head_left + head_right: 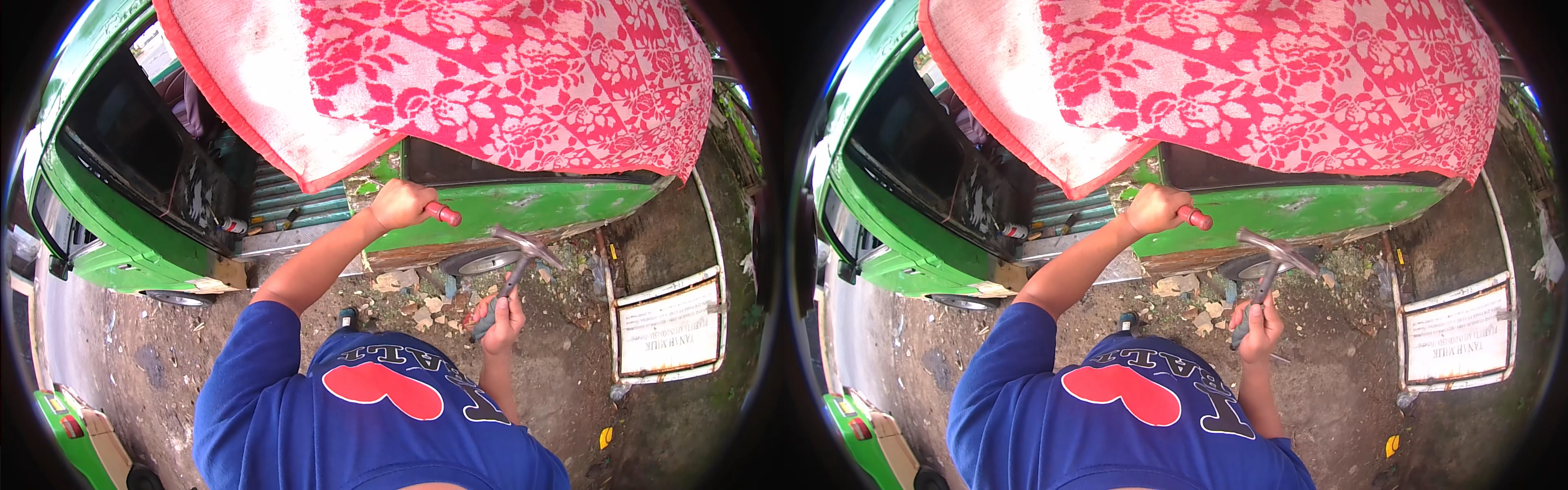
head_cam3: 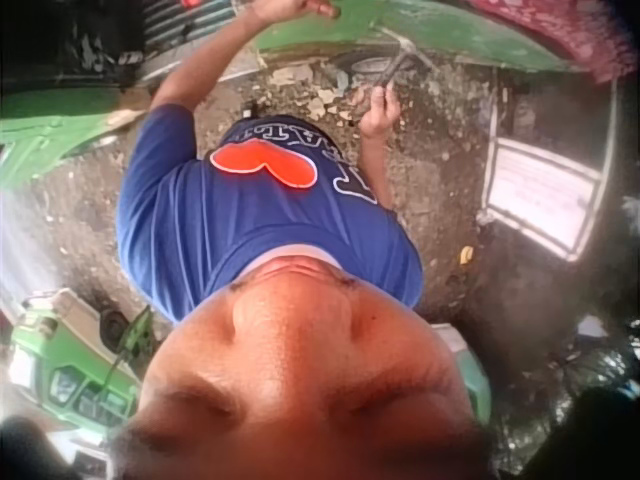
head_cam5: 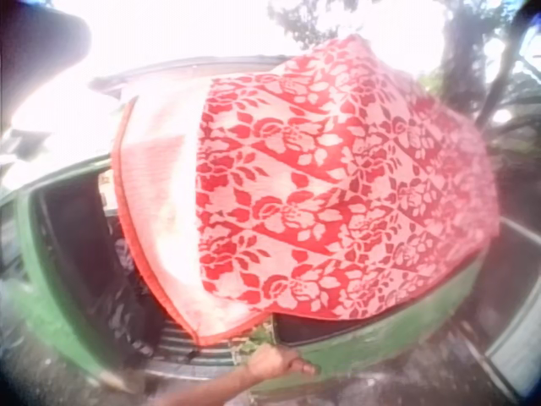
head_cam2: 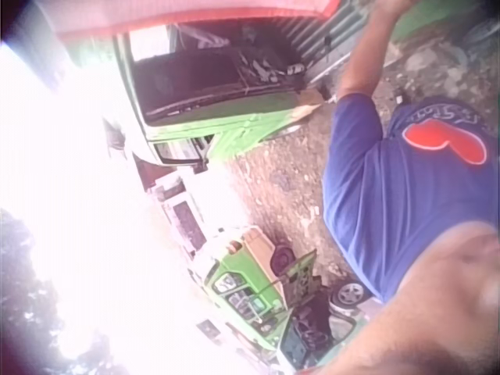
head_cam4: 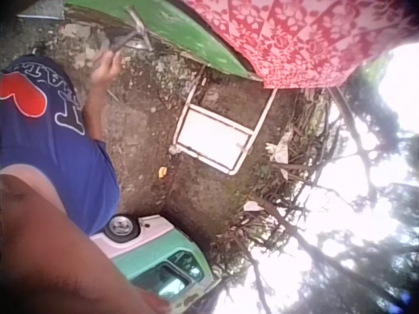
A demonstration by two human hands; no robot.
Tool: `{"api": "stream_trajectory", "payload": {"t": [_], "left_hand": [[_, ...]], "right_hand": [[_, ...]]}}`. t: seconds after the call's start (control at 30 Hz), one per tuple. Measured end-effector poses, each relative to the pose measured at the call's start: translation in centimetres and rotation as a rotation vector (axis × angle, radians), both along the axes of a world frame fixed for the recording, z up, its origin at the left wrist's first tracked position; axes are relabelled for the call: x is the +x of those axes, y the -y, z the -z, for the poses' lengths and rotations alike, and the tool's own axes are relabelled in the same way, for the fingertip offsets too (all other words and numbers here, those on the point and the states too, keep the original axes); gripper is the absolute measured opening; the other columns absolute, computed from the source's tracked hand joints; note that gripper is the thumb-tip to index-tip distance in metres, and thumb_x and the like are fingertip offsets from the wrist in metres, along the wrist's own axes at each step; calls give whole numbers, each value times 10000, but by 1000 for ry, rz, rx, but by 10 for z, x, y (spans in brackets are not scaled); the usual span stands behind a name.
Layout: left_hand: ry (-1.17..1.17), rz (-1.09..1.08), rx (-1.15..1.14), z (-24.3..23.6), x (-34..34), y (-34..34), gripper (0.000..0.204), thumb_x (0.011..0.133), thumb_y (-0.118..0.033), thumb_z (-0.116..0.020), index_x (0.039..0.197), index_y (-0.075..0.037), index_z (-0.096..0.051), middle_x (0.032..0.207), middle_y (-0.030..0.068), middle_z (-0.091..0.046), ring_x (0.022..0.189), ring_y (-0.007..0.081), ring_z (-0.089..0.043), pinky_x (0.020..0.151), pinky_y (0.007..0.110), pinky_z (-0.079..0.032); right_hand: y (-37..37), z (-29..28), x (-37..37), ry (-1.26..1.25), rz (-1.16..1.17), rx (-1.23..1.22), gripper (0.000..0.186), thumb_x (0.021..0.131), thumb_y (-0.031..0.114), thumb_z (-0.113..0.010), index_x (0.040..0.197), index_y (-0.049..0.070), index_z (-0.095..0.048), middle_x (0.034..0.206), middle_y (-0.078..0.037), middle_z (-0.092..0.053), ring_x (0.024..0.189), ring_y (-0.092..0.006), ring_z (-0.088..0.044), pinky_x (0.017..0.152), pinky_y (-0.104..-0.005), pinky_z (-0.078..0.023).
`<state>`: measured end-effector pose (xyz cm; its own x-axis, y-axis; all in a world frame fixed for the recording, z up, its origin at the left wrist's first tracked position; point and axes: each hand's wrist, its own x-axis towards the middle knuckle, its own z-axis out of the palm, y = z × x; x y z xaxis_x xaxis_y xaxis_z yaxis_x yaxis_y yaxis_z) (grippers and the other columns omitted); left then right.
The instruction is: The person uses a hammer and a metal punch to repeatedly tap and adjust a small area on the side panel of a green three-wheeled vehicle. The person holds the punch against the panel and strikes it with the hammer throughout the clip.
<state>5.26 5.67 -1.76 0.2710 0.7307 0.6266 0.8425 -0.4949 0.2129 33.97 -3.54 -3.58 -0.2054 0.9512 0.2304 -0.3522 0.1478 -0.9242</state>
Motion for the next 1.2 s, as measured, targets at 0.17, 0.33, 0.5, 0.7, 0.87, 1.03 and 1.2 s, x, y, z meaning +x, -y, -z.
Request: {"api": "stream_trajectory", "payload": {"t": [0.17, 0.33, 0.5, 0.7, 0.87, 1.03, 1.2], "left_hand": [[-20, 70, 0, 9, -4, -5, 191, 774, -278, -664, 719, -117, -579, 631, 64, -608, 581, 284, -627, 499, 410, -493], [-56, 13, -9, 3, -4, -5, 154, 734, -255, -705, 738, -131, -613, 633, 44, -609, 592, 259, -633, 511, 388, -492], [-40, 44, 1, 11, -6, -5, 159, 740, -256, -688, 726, -127, -596, 626, 45, -602, 581, 263, -628, 505, 397, -491], [-84, 88, -1, 14, -7, -3, 199, 757, -272, -667, 701, -115, -558, 601, 53, -583, 562, 275, -619, 491, 413, -489], [-115, 119, -31, 16, -6, -4, 209, 759, -279, -665, 692, -113, -558, 594, 56, -580, 553, 279, -615, 485, 415, -486], [-112, 31, -14, 13, -6, -6, 182, 740, -252, -685, 690, -119, -570, 597, 50, -583, 549, 262, -611, 484, 395, -480], [-127, 31, -46, 10, -3, -9, 190, 752, -262, -680, 694, -116, -572, 602, 54, -591, 557, 274, -617, 487, 408, -483]], "right_hand": [[-14, 8, -7, 155, -55, -14, 481, 999, 174, -450, 1432, -15, -357, 672, -34, -506, 566, -100, -510, 496, -250, -456], [-12, 11, -13, 67, -67, 1, 463, 996, 159, -453, 1418, -19, -388, 668, -30, -504, 558, -93, -504, 497, -241, -446], [-1, 7, -6, -12, -61, -31, 452, 990, 141, -469, 1405, -27, -407, 669, -23, -494, 549, -89, -488, 505, -239, -438], [-10, 19, -12, 103, -59, -7, 458, 997, 154, -446, 1410, -33, -384, 679, -36, -505, 552, -93, -489, 490, -246, -440], [-5, 28, -17, 158, -111, -39, 453, 995, 166, -464, 1403, -23, -410, 642, -25, -490, 549, -87, -481, 508, -232, -423], [3, 16, -12, -53, 101, -19, 451, 988, 142, -453, 1406, -21, -410, 649, -19, -495, 551, -89, -483, 513, -239, -422], [-11, 28, -5, 52, 43, -85, 415, 992, 156, -459, 1367, -21, -437, 648, -28, -509, 548, -93, -498, 484, -234, -429]]}}
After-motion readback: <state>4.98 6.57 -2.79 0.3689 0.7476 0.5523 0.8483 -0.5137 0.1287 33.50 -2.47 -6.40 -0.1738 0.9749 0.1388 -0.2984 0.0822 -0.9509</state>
